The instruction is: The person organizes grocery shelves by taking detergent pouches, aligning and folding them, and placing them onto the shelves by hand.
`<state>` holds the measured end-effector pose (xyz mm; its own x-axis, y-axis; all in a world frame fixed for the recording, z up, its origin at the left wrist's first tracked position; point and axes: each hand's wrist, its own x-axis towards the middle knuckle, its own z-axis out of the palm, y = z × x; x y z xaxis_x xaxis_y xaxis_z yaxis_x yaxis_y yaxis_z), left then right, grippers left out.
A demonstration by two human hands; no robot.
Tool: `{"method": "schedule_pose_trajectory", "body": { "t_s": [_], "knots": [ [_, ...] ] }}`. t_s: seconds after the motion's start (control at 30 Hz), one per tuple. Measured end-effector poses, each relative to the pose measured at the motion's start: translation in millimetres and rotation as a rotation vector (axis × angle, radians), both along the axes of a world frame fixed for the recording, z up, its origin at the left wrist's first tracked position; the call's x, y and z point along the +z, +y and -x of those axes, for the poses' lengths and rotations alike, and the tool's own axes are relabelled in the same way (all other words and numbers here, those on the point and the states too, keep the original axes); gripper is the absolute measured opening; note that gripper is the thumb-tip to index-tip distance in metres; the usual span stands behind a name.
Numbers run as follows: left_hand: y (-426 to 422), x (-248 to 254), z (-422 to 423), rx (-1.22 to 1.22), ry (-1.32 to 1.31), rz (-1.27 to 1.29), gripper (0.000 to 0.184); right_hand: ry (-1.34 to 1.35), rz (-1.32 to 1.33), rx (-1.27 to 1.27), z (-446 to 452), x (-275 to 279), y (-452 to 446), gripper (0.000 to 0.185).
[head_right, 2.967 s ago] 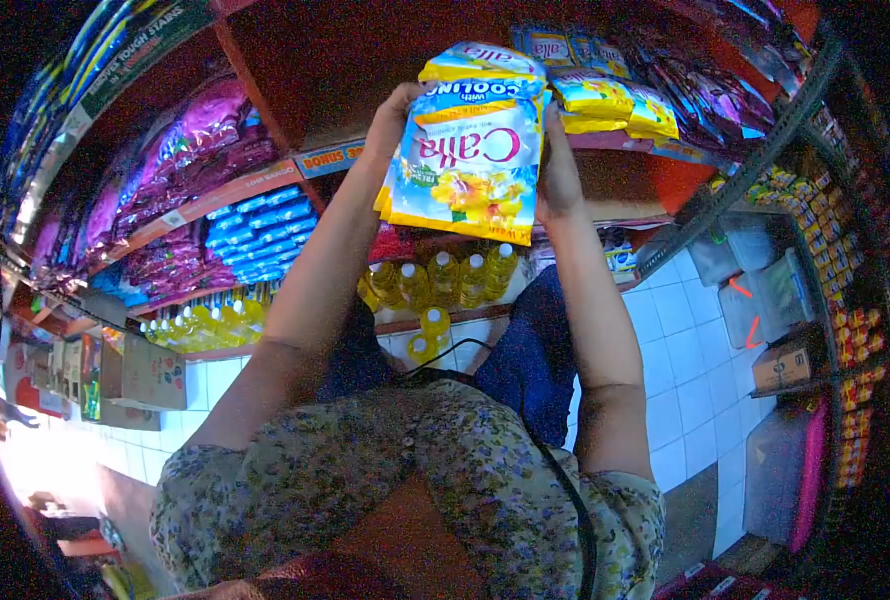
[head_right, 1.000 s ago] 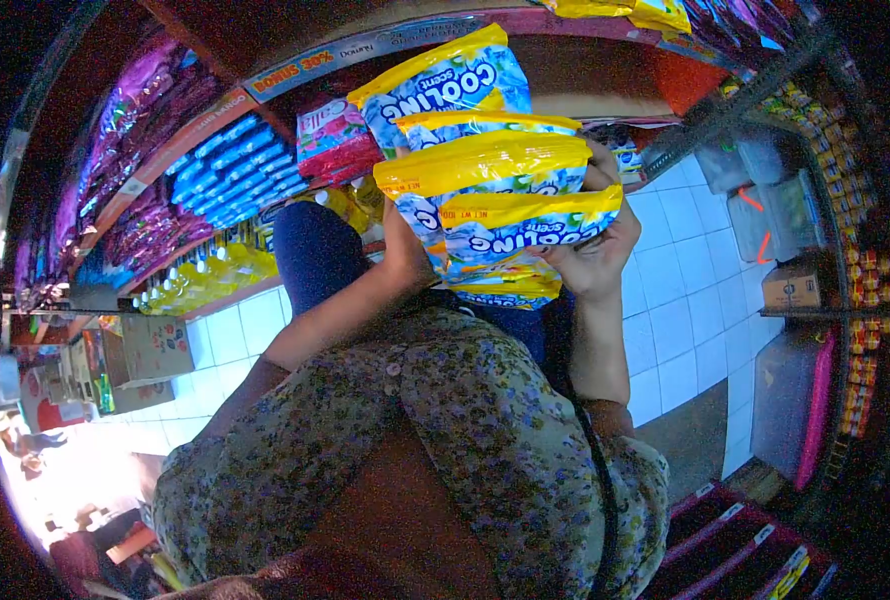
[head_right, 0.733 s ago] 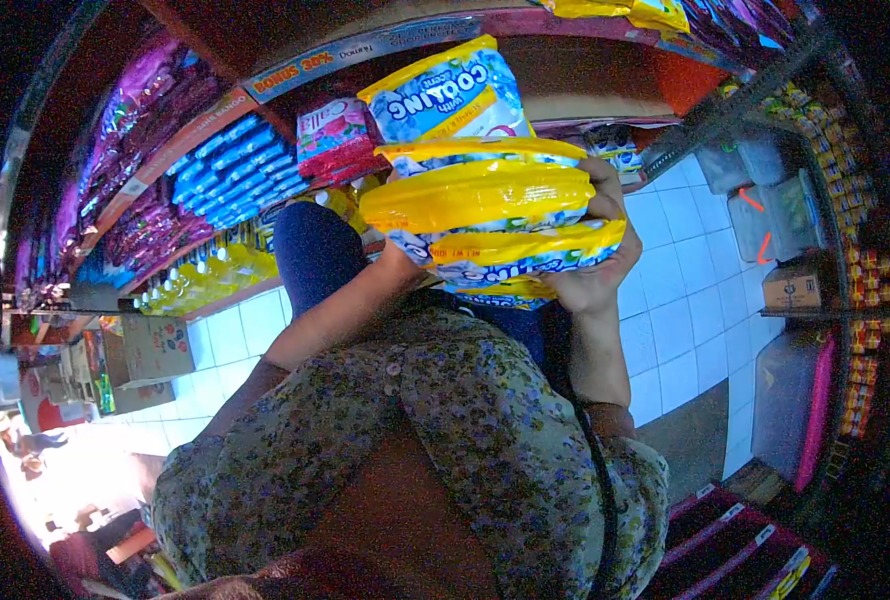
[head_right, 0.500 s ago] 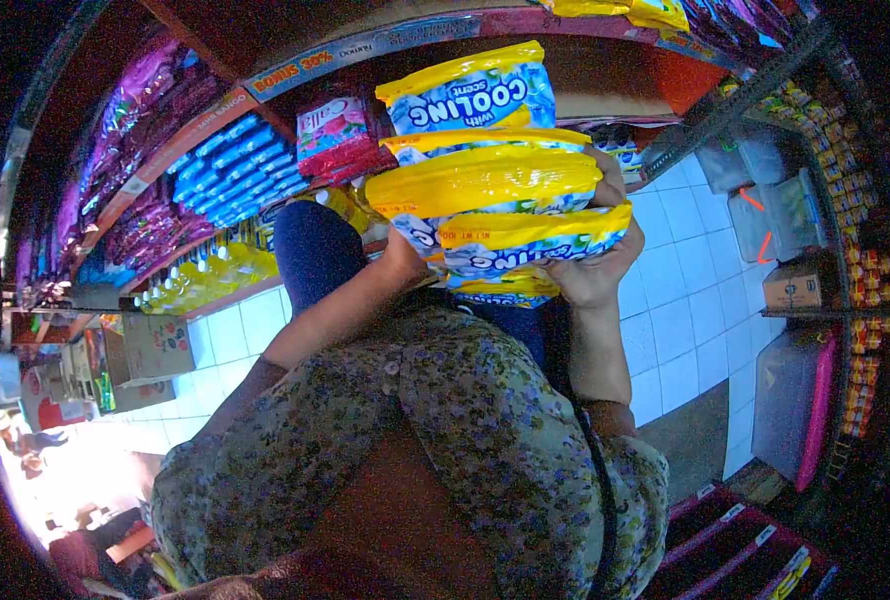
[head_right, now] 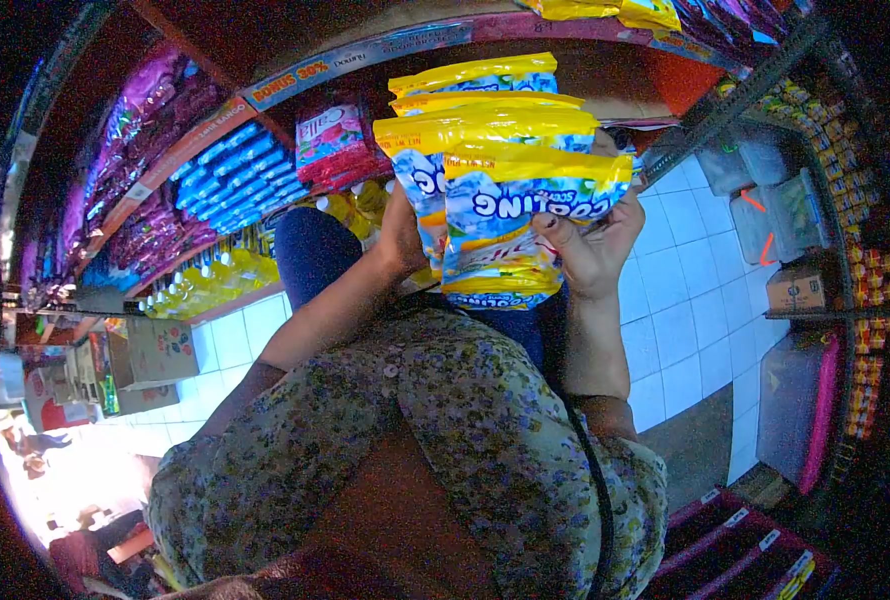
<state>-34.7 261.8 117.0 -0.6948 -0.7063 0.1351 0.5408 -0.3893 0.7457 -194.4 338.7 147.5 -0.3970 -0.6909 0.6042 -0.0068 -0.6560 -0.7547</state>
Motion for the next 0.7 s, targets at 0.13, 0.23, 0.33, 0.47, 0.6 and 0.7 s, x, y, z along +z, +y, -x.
{"method": "schedule_pose_trajectory", "body": {
  "t_s": [0.13, 0.23, 0.33, 0.47, 0.6, 0.7],
  "knots": [
    [6.3, -2.4, 6.3, 0.077, -0.017, -0.195, 0.048, -0.074, -0.048, 0.077, 0.0, 1.8, -0.4, 0.053],
    [5.9, -1.2, 7.9, 0.093, -0.051, -0.108, 0.047, -0.09, -0.053, 0.075, 1.7, -0.9, -0.4, 0.055],
    [3.6, -6.7, 10.6, -0.008, 0.013, -0.11, 0.049, -0.102, -0.048, 0.091, 4.3, -2.9, 2.6, 0.059],
    [9.3, -3.5, 9.4, -0.002, 0.03, -0.082, 0.051, -0.1, -0.083, 0.084, 6.7, -5.0, 5.3, 0.065],
    [11.4, -3.5, 11.1, 0.017, 0.018, -0.019, 0.051, -0.11, -0.081, 0.098, 6.3, -2.9, 7.8, 0.068],
    [14.4, 0.1, 12.4, 0.065, -0.033, 0.044, 0.049, -0.113, -0.084, 0.105, 6.1, -1.4, 10.0, 0.07]
  ]
}}
